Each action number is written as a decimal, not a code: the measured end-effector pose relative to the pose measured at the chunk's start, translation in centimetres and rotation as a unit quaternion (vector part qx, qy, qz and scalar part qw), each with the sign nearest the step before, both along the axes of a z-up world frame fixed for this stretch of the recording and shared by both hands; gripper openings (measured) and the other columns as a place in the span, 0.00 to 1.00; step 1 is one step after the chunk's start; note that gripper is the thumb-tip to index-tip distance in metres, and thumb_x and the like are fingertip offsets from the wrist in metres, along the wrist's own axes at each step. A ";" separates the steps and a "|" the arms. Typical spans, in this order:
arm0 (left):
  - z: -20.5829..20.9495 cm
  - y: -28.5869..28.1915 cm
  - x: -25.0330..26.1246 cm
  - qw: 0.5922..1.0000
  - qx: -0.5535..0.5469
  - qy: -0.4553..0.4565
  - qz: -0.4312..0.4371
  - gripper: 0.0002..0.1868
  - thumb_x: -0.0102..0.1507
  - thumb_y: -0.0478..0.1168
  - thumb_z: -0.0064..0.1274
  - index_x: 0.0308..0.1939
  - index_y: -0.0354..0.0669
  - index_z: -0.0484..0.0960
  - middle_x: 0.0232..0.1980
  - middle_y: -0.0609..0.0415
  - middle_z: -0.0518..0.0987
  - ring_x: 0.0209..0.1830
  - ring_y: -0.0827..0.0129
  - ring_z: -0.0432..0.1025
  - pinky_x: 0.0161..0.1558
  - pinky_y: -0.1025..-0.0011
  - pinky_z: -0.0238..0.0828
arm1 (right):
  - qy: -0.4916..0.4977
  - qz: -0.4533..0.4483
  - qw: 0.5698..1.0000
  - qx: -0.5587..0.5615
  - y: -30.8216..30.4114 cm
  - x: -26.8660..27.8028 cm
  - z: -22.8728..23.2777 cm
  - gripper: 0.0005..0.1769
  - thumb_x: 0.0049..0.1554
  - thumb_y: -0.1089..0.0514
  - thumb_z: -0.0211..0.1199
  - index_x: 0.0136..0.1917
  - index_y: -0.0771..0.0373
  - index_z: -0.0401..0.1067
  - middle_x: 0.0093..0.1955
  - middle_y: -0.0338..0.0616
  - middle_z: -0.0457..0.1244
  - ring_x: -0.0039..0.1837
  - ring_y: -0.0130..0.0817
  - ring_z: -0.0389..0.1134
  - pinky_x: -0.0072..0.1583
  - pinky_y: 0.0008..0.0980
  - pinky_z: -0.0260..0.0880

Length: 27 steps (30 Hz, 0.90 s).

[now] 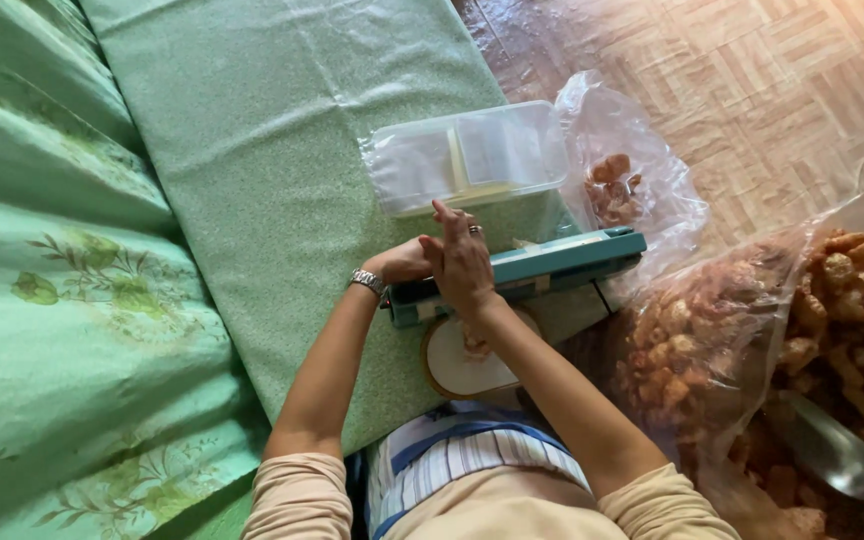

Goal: Scooping snacks into plastic bags and sealing them with a heat sealer

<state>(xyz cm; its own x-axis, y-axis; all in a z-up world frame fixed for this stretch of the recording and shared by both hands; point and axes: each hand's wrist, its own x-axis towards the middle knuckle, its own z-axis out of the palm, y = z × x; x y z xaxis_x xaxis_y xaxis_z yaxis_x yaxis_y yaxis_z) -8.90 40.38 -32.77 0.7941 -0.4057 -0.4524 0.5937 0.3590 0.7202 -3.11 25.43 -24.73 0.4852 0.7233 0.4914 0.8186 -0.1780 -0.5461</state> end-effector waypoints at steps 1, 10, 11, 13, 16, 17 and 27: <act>0.3 -0.1 0.2 1.000 0.025 -0.004 -0.005 0.08 0.59 0.39 0.48 0.33 0.37 0.77 0.30 0.47 0.74 0.32 0.63 0.70 0.36 0.76 0.63 | 0.000 -0.003 1.000 0.000 -0.1 0.0 -0.1 0.32 0.62 0.40 0.47 0.72 0.60 0.55 0.53 0.48 0.61 0.56 0.49 0.62 0.56 0.45 0.61; 2.1 -1.0 0.2 0.967 0.250 -0.045 -0.032 0.12 0.58 0.45 0.48 0.43 0.46 0.75 0.41 0.49 0.72 0.42 0.55 0.66 0.43 0.63 0.62 | 0.141 0.048 0.988 -0.031 -0.7 0.4 0.6 0.38 0.61 0.31 0.40 0.74 0.58 0.52 0.56 0.49 0.59 0.61 0.53 0.58 0.60 0.49 0.60; 2.3 -1.1 0.1 0.960 0.275 -0.050 -0.033 0.13 0.58 0.45 0.48 0.44 0.47 0.75 0.42 0.49 0.72 0.43 0.55 0.65 0.44 0.62 0.62 | 0.144 0.046 0.988 -0.036 -0.8 0.4 0.5 0.38 0.61 0.32 0.41 0.74 0.58 0.52 0.56 0.49 0.59 0.61 0.53 0.58 0.60 0.50 0.60; 2.2 -1.4 -0.2 0.945 0.321 -0.059 -0.036 0.14 0.58 0.47 0.49 0.46 0.49 0.74 0.44 0.50 0.71 0.45 0.53 0.64 0.46 0.59 0.62 | 0.148 0.044 0.987 -0.043 -0.9 0.3 0.3 0.38 0.61 0.32 0.41 0.74 0.58 0.52 0.56 0.50 0.59 0.61 0.54 0.58 0.59 0.51 0.60; 1.6 -1.8 -0.6 0.917 0.389 -0.073 -0.038 0.17 0.58 0.48 0.49 0.50 0.52 0.73 0.48 0.51 0.71 0.48 0.50 0.63 0.48 0.55 0.62 | 0.122 0.039 0.990 -0.056 -0.8 0.3 0.1 0.38 0.61 0.31 0.41 0.74 0.56 0.52 0.56 0.49 0.59 0.62 0.52 0.58 0.61 0.50 0.60; 1.5 -1.8 -0.6 0.907 0.413 -0.077 -0.039 0.18 0.58 0.49 0.49 0.51 0.52 0.73 0.49 0.51 0.70 0.49 0.49 0.63 0.49 0.53 0.62 | 0.124 0.035 0.990 -0.055 -0.8 0.3 0.1 0.37 0.61 0.31 0.40 0.74 0.56 0.53 0.56 0.48 0.59 0.62 0.51 0.58 0.61 0.50 0.60; -1.6 -2.6 -0.8 0.767 0.628 -0.125 -0.042 0.28 0.57 0.55 0.49 0.62 0.62 0.71 0.61 0.54 0.68 0.60 0.40 0.58 0.58 0.39 0.61 | 0.121 0.048 0.991 -0.031 -0.7 0.2 0.3 0.37 0.62 0.31 0.35 0.74 0.56 0.52 0.57 0.48 0.58 0.63 0.50 0.57 0.61 0.48 0.59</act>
